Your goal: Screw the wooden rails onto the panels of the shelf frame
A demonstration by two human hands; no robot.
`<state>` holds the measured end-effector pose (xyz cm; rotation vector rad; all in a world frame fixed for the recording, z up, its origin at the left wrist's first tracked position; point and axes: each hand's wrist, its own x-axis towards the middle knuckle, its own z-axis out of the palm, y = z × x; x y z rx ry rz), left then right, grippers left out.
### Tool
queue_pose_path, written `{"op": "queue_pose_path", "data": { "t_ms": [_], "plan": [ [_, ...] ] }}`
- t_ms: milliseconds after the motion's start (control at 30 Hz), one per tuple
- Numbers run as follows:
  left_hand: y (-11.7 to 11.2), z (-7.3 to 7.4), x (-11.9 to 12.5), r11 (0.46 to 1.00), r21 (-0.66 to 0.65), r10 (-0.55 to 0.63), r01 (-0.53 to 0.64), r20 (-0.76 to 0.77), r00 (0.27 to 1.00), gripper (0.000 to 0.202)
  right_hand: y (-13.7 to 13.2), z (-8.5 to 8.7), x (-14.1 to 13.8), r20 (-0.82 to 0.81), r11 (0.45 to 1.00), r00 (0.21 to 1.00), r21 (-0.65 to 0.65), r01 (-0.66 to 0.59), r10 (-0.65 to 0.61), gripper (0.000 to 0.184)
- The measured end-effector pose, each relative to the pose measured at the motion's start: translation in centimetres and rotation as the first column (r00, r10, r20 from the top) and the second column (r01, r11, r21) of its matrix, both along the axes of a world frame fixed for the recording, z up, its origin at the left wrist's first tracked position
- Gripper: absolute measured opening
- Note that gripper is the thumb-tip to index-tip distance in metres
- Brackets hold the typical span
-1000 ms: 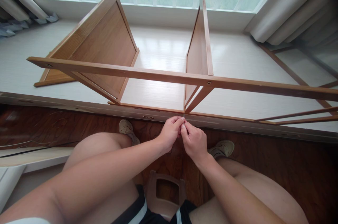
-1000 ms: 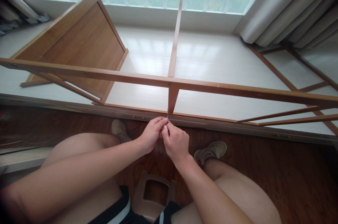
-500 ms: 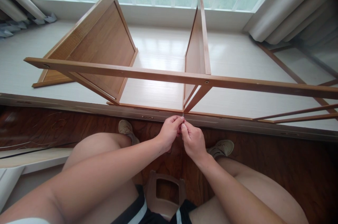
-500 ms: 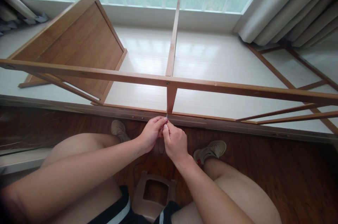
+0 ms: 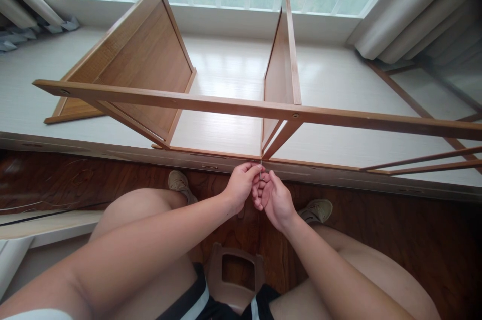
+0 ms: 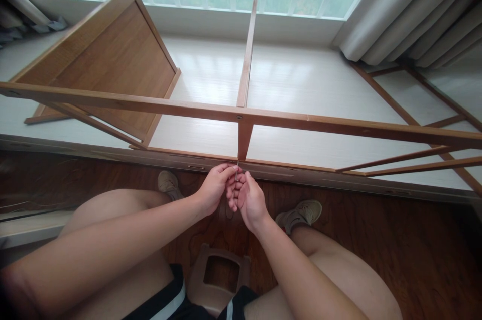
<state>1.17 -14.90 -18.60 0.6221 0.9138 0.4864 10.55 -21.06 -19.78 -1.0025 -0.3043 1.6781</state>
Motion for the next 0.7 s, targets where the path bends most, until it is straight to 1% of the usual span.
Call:
{"op": "queue_pose_path", "data": {
  "t_ms": [100, 167, 333, 600, 700],
  "plan": [
    [0.03, 0.35, -0.01, 0.999, -0.033, 0.009, -0.01, -0.035, 0.999, 0.032, -0.04, 0.42, 0.11, -0.15, 1.0, 0.989, -0.023, 0.002, -0.005, 0.021],
    [0.05, 0.52, -0.07, 0.999, -0.051, -0.006, 0.003, -0.045, 0.999, 0.033, -0.09, 0.69, 0.08, -0.22, 1.0, 0.975, -0.027, 0.01, -0.016, 0.015],
    [0.17, 0.7, -0.22, 0.995, -0.093, -0.027, 0.019, -0.088, 0.996, 0.035, -0.07, 0.98, -0.18, -0.316, 0.999, 0.949, -0.033, 0.01, -0.02, 0.012],
    [0.25, 0.61, -0.14, 0.995, -0.099, -0.026, 0.016, -0.101, 0.995, 0.033, -0.05, 0.57, -0.59, -0.329, 0.995, 0.94, -0.047, 0.086, -0.096, 0.013],
    [0.3, 0.6, -0.18, 0.995, -0.094, -0.025, 0.014, -0.109, 0.994, 0.034, 0.03, 0.53, -0.69, -0.335, 0.994, 0.936, -0.064, 0.09, -0.106, 0.016]
  ]
}}
